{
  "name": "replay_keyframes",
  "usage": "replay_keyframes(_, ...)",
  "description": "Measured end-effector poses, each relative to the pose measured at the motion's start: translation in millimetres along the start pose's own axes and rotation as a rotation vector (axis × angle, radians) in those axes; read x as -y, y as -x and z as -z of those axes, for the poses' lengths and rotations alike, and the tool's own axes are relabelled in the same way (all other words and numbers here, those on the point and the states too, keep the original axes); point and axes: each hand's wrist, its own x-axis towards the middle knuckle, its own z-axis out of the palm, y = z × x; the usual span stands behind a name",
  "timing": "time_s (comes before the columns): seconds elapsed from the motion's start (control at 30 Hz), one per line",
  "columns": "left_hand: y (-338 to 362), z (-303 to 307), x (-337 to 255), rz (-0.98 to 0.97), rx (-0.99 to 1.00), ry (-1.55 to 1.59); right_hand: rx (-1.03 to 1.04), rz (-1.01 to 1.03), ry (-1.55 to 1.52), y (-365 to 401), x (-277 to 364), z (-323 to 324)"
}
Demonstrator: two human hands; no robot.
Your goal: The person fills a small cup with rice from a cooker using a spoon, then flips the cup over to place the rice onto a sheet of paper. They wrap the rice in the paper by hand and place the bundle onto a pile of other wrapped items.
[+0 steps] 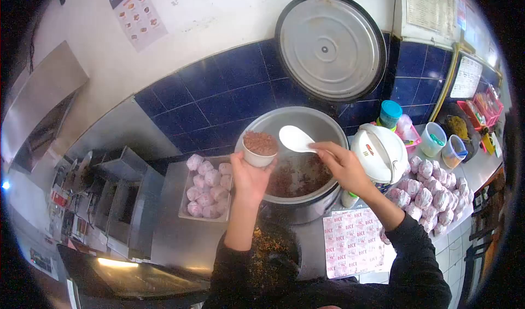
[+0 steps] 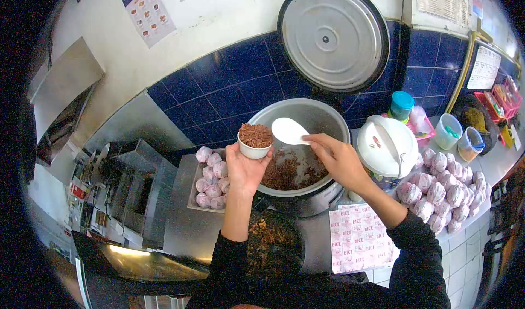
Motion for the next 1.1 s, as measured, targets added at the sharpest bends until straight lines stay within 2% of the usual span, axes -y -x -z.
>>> replay_keyframes(0.03,1.8,-3.7,0.4,0.001,0.002,-0.004,-0.004,-0.001,-0.003,1.6,3.3,-2.2)
replay_keyframes(0.1,6.7,-14.0,2.6,-0.004,0.042,0.023,0.124,0.097,0.038,6.7,9.4,-3.9)
replay_keyframes(0.13,7.2,-15.8,2.0,-0.001,0.032,0.009,0.206,-0.045,0.086,9.0,15.4,-0.8)
replay_keyframes(0.23,0.2,10.5,1.6,0.078,0.04,0.048,0.149,0.012,0.204,9.4,-7.2,8.4)
replay_keyframes(0.3,1.8,13.1,1.3,0.08,0.025,0.06,0.139,0.011,0.176,3.2,-17.2,11.6)
replay_keyframes(0.37,5.2,12.2,1.6,0.122,0.078,0.032,0.045,-0.013,0.03,-4.9,-17.7,14.6)
replay_keyframes(0.43,13.1,-7.7,0.6,0.147,0.09,0.019,0.052,-0.016,-0.022,-17.3,-8.6,14.9)
replay_keyframes(0.5,15.0,-14.3,0.8,0.168,0.106,0.002,0.071,0.079,-0.12,-30.2,-5.2,11.2)
replay_keyframes(0.57,14.3,-11.2,1.9,0.274,0.163,-0.023,0.058,0.116,-0.07,-38.8,-8.6,5.8)
replay_keyframes(0.63,11.5,-4.6,1.1,0.274,0.162,-0.042,0.127,0.177,0.119,-44.6,-8.5,2.4)
replay_keyframes(0.67,11.6,-1.8,-0.3,0.275,0.157,-0.057,0.115,0.086,0.296,-43.9,-8.4,2.7)
replay_keyframes(0.7,13.5,-2.4,-1.1,0.265,0.162,-0.056,0.114,0.096,0.297,-44.0,-8.6,4.1)
replay_keyframes(0.77,16.8,-4.8,-2.3,0.231,0.1,-0.07,0.088,-0.023,0.516,-45.7,-10.3,8.0)
replay_keyframes(0.83,15.0,-3.2,-6.0,0.234,0.129,-0.057,0.029,0.056,0.456,-50.1,-12.4,8.5)
replay_keyframes(0.9,14.7,-4.6,-6.4,0.227,0.121,-0.178,-0.035,0.195,0.252,-53.8,-8.4,6.8)
replay_keyframes(0.93,13.0,-4.3,-5.3,0.232,0.122,-0.182,-0.038,0.191,0.251,-55.4,-5.3,3.7)
replay_keyframes(1.0,9.2,-4.0,-2.0,0.256,0.127,-0.246,0.132,0.204,0.139,-56.3,-1.1,-1.7)
replay_keyframes(1.03,9.5,-5.2,-1.5,0.261,0.127,-0.249,0.129,0.199,0.138,-55.0,-3.7,-2.2)
replay_keyframes(1.1,13.4,-9.0,-2.7,0.267,0.058,-0.27,0.177,0.162,0.33,-53.8,-9.7,-4.5)
